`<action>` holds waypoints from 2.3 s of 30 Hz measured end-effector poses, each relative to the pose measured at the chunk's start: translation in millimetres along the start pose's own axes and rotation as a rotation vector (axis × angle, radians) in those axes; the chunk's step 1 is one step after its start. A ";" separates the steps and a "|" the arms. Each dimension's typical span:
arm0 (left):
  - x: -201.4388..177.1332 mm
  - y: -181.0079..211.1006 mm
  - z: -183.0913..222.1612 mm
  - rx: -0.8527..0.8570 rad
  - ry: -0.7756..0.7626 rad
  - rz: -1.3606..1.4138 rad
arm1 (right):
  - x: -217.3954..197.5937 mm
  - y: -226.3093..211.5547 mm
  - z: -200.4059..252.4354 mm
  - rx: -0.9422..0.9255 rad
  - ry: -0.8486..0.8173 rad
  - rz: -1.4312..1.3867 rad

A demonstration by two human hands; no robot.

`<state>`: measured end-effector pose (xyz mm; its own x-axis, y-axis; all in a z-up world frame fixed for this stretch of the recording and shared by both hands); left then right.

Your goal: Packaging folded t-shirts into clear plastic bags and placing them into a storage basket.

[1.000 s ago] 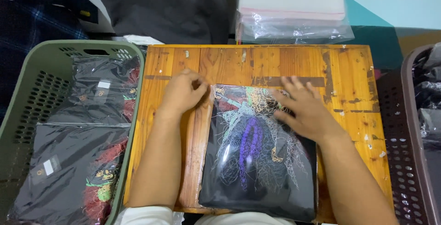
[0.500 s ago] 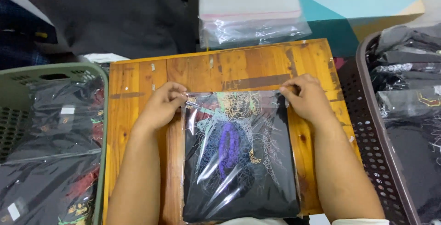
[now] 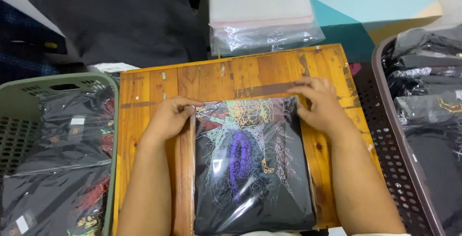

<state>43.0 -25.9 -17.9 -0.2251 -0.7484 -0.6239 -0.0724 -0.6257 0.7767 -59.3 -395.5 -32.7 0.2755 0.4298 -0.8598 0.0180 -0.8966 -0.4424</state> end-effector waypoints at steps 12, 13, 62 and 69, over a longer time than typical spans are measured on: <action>62.5 79.9 40.1 0.423 -0.397 -0.566 | 30.4 -84.3 19.1 -0.136 -0.633 0.215; 64.7 76.6 37.8 0.422 -0.394 -0.566 | 30.2 -86.0 16.9 -0.138 -0.633 0.215; 2.9 -92.5 118.7 -0.196 -0.257 1.930 | -44.6 -228.4 -2.3 -0.913 0.093 -0.251; -14.7 -122.3 98.6 -0.106 0.075 2.035 | 21.1 -120.4 77.3 -0.118 0.000 -0.344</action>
<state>-40.6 83.2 -95.2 0.1415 -0.2446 0.9592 0.2273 0.9511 0.2090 -130.0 -270.2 -17.3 0.2342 0.7083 -0.6659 0.2208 -0.7059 -0.6730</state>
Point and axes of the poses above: each hand's wrist, its own z-axis away from the middle knuckle, its own x-axis out of the palm, y = z × x, the point moved 5 cm from there along -z, towards the middle knuckle, and after that the axes turned 9 degrees about y, right-handed, at the moved point
